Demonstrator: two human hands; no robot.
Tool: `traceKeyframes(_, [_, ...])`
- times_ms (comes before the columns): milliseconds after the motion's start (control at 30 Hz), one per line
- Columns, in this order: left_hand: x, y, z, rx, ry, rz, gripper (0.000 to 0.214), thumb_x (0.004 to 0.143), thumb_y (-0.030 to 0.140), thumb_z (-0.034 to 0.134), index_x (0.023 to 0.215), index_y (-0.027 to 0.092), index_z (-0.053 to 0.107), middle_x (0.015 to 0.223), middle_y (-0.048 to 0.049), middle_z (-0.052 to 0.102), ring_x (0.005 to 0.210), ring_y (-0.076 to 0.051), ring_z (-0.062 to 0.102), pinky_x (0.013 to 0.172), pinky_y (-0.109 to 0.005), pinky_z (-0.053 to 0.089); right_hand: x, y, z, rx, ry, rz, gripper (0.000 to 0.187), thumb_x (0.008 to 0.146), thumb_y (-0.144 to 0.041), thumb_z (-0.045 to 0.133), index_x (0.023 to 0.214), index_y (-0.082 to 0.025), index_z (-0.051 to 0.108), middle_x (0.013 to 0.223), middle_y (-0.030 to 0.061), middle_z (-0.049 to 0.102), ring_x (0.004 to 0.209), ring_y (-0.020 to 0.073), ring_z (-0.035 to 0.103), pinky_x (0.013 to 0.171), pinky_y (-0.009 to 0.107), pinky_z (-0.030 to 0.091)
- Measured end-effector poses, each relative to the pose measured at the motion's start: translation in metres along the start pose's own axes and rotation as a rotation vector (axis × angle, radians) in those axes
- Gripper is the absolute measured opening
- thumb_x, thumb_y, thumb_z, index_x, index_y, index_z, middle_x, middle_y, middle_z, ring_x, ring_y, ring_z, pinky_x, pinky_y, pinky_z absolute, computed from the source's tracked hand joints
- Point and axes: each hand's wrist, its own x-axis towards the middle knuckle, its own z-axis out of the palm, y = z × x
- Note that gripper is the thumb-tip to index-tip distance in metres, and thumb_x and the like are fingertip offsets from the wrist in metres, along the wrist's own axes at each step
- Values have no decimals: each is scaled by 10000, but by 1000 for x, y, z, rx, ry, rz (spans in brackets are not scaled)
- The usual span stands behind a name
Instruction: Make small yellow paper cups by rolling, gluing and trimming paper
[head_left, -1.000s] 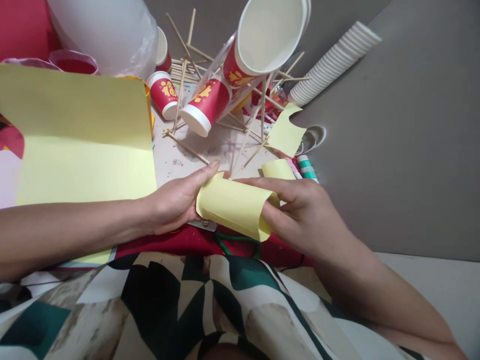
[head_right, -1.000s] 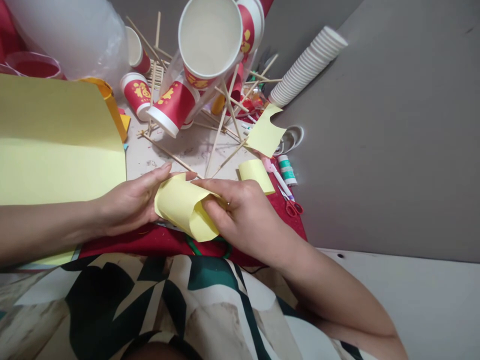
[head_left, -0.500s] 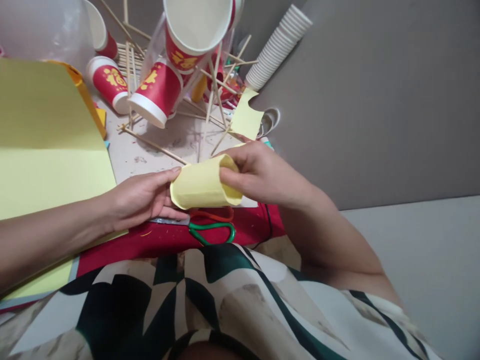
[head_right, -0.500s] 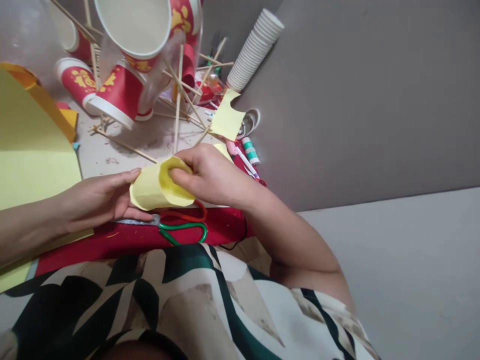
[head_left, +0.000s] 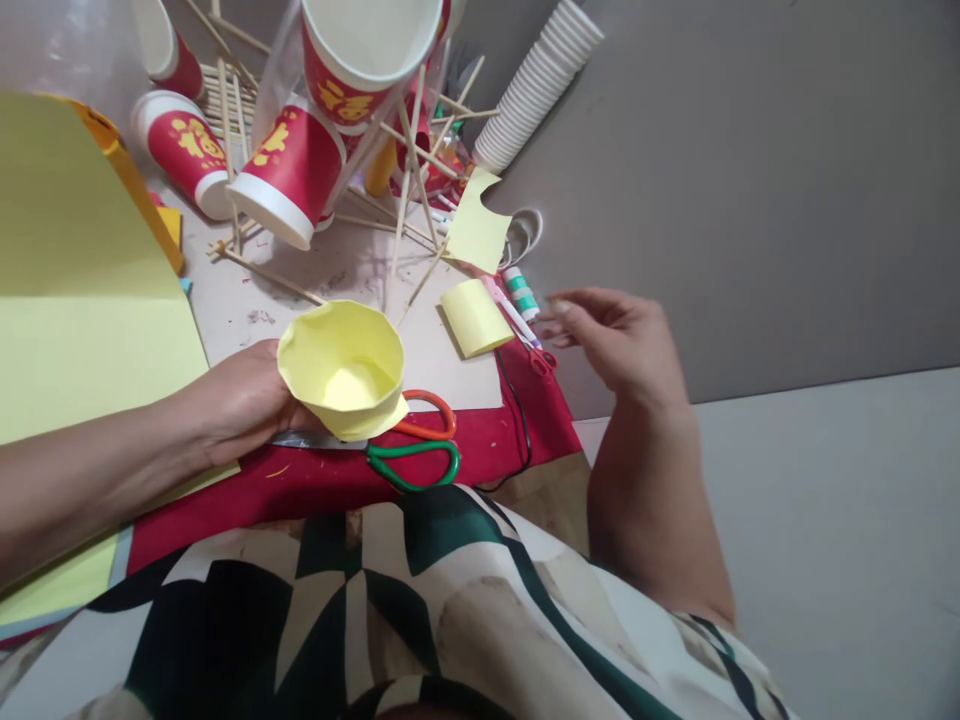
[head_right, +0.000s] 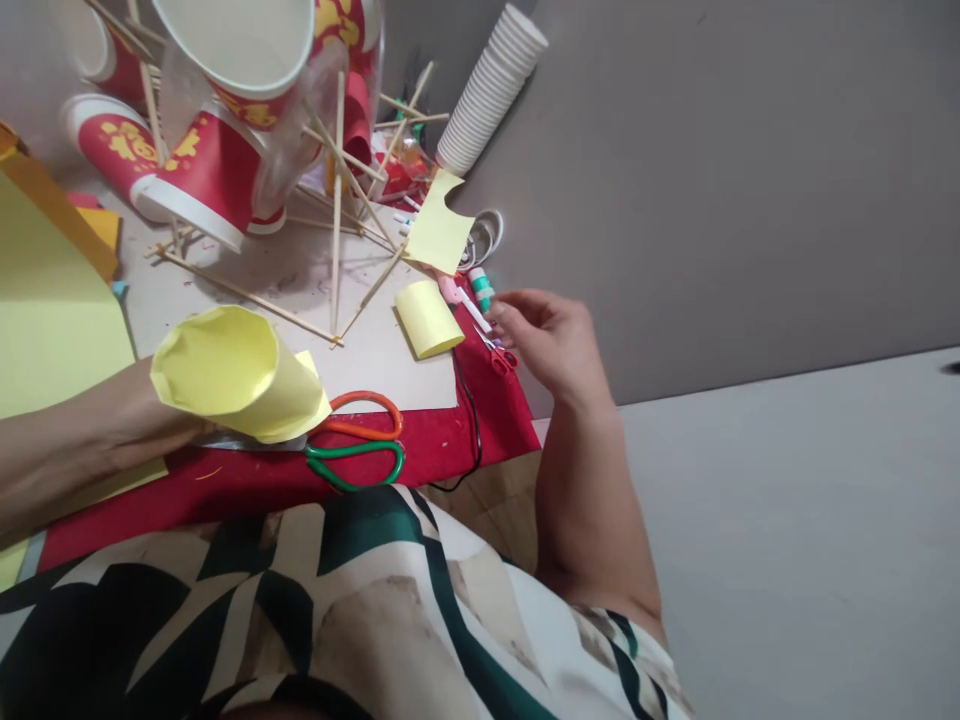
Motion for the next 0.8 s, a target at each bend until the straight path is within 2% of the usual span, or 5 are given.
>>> traceKeyframes(167, [-1,0,3,-20,24,-22,449,767,204,786,1200,116,710,1167,-168,750,973,-304,747,676,-344,664,14,55,8,-439,-39,253,315,825,-275,655,1051,-95,781,1048,191,769,1009,325,711,868,415,524])
traceKeyframes(433, [2,-1,-3,-102,55,2,284,893,167,664,1159,78,711,1154,-176,762,854,-255,759,581,-266,641,-6,50,18,-667,-169,305,349,897,-309,571,1129,-123,753,1193,235,715,1110,373,663,856,406,463])
traceKeyframes(600, [6,-4,-9,-138,30,34,257,898,200,649,1108,68,715,992,-155,784,793,-230,744,630,-293,644,-8,51,13,-550,-202,369,181,829,-274,639,875,-136,747,884,176,734,838,267,652,695,337,401])
traceKeyframes(700, [7,-5,-11,-161,12,46,228,873,167,648,1065,76,729,899,-121,786,732,-193,726,619,-262,626,-11,52,7,-365,-210,391,124,719,-256,719,649,-170,664,607,64,629,640,179,544,607,305,356])
traceKeyframes(800, [8,-5,-11,-185,28,59,186,855,155,647,1007,88,731,857,-100,783,697,-175,708,619,-257,615,-22,49,0,-91,-183,402,157,634,-271,738,596,-172,623,536,15,563,540,137,481,534,282,352])
